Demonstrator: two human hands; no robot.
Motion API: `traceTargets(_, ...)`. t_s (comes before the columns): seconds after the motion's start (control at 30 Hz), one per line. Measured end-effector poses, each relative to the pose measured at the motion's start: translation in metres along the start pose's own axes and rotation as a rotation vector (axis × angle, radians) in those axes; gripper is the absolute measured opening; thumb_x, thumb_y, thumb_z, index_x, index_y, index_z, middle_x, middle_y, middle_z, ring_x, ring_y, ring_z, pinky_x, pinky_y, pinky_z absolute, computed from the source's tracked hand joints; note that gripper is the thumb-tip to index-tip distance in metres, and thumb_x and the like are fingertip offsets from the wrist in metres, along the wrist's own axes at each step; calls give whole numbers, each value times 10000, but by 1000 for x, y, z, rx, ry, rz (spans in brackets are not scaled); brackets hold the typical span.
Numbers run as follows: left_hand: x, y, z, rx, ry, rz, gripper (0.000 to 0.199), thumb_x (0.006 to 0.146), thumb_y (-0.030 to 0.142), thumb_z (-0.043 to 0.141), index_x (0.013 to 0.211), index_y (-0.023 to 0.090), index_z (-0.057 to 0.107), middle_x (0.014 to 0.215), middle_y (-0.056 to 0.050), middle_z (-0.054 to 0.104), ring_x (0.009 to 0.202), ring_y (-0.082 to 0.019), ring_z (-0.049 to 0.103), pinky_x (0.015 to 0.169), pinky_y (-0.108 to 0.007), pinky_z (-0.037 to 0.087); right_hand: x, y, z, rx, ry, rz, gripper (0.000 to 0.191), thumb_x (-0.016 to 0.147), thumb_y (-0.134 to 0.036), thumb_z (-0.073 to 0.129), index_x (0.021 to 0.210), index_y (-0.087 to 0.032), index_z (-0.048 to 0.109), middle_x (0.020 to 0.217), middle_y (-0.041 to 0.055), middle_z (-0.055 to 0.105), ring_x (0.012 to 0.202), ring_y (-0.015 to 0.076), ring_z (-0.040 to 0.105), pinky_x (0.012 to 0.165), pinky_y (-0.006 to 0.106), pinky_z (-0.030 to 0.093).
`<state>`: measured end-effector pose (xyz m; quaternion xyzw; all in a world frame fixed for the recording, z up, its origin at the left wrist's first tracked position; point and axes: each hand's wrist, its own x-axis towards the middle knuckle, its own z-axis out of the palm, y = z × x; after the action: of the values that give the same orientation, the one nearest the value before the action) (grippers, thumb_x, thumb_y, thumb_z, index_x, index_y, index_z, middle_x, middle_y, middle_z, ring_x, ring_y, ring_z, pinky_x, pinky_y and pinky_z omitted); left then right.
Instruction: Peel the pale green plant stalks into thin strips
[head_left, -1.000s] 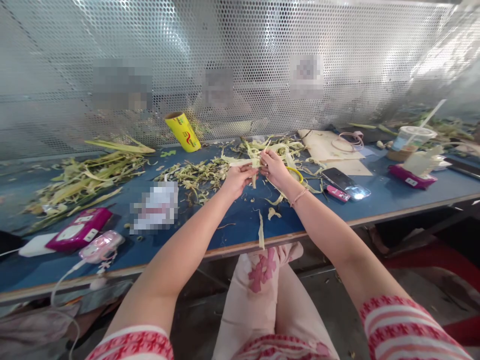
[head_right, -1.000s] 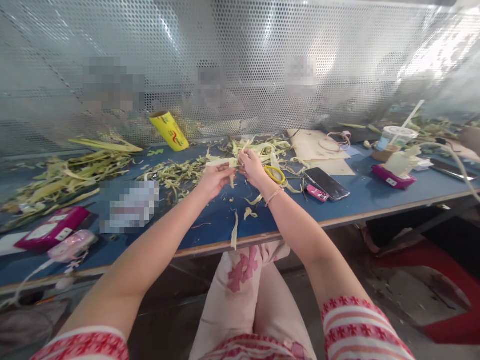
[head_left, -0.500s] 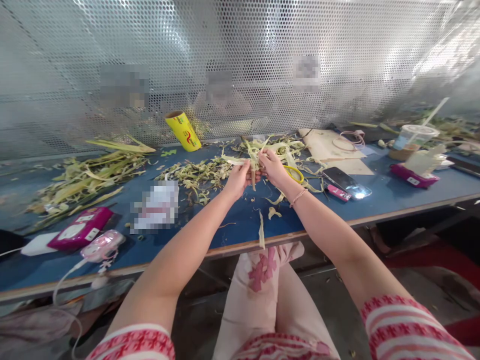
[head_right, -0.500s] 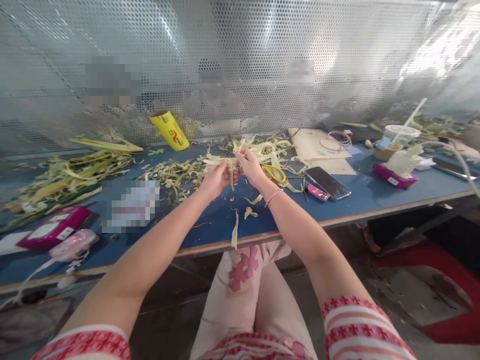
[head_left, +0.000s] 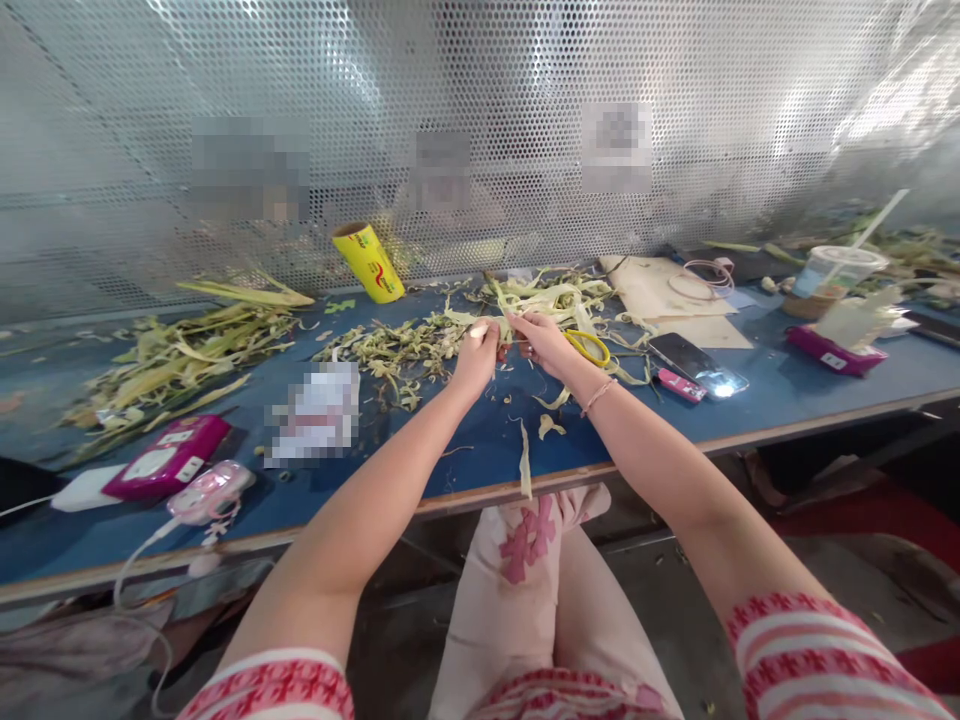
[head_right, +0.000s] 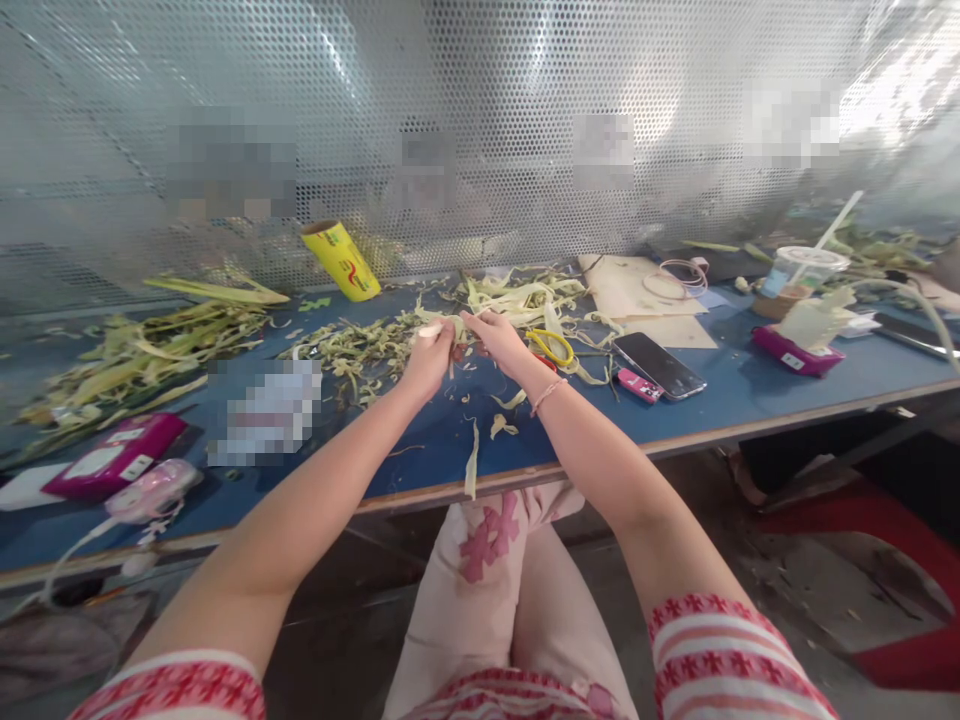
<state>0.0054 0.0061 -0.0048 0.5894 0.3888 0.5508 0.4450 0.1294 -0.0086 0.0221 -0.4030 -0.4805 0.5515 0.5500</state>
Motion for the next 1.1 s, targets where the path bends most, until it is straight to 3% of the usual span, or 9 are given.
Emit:
traceTargets(0.13,-2,4,0,130,6,28,233,906,368,545,745,202,517,521,32,545,441,-114,469,520,-246,358,0,-2,-2,-2,13,14,416,796,-392,711,610,-190,398,493,-91,351,392,20,284,382,175,221)
traceTargets(0.33,-4,11,-1,211,8,29,216,923,303,501,731,204,513,509,37,540,459,-122,489,531,-241,366,3,-3,-5,-28,110,33,283,842,-217,622,598,-167,487,510,-64,455,472,39,429,473,167,348)
traceTargets(0.43,-5,15,-2,238,21,18,205,917,264,509,720,205,511,496,39,530,475,-129,511,531,-238,357,4,-3,-6,3,119,36,220,798,-198,658,628,-156,524,565,-52,533,532,40,491,494,156,352)
traceTargets(0.6,-6,18,-2,285,31,58,275,915,235,502,643,206,484,435,49,443,508,-138,522,573,-238,355,-1,-8,-9,91,83,67,169,706,-203,743,719,-167,578,602,-69,565,566,47,540,530,161,415)
traceTargets(0.8,-7,20,-4,347,5,88,278,911,192,493,633,201,504,462,45,486,485,-126,458,585,-247,334,-3,-11,-10,106,42,101,135,707,-111,714,741,-158,593,580,-74,558,522,33,516,520,146,431)
traceTargets(0.97,-9,24,-2,284,14,66,270,892,188,533,625,202,493,458,50,483,464,-115,439,562,-246,325,-2,-13,-11,144,26,98,167,693,-105,742,718,-155,584,574,-72,556,503,25,496,475,126,401)
traceTargets(1.1,-6,19,1,104,-6,-38,239,893,253,555,668,192,507,503,41,528,442,-99,435,518,-241,318,-5,-17,-12,203,-19,105,118,741,-85,691,717,-149,594,585,-64,542,497,26,482,448,123,387)
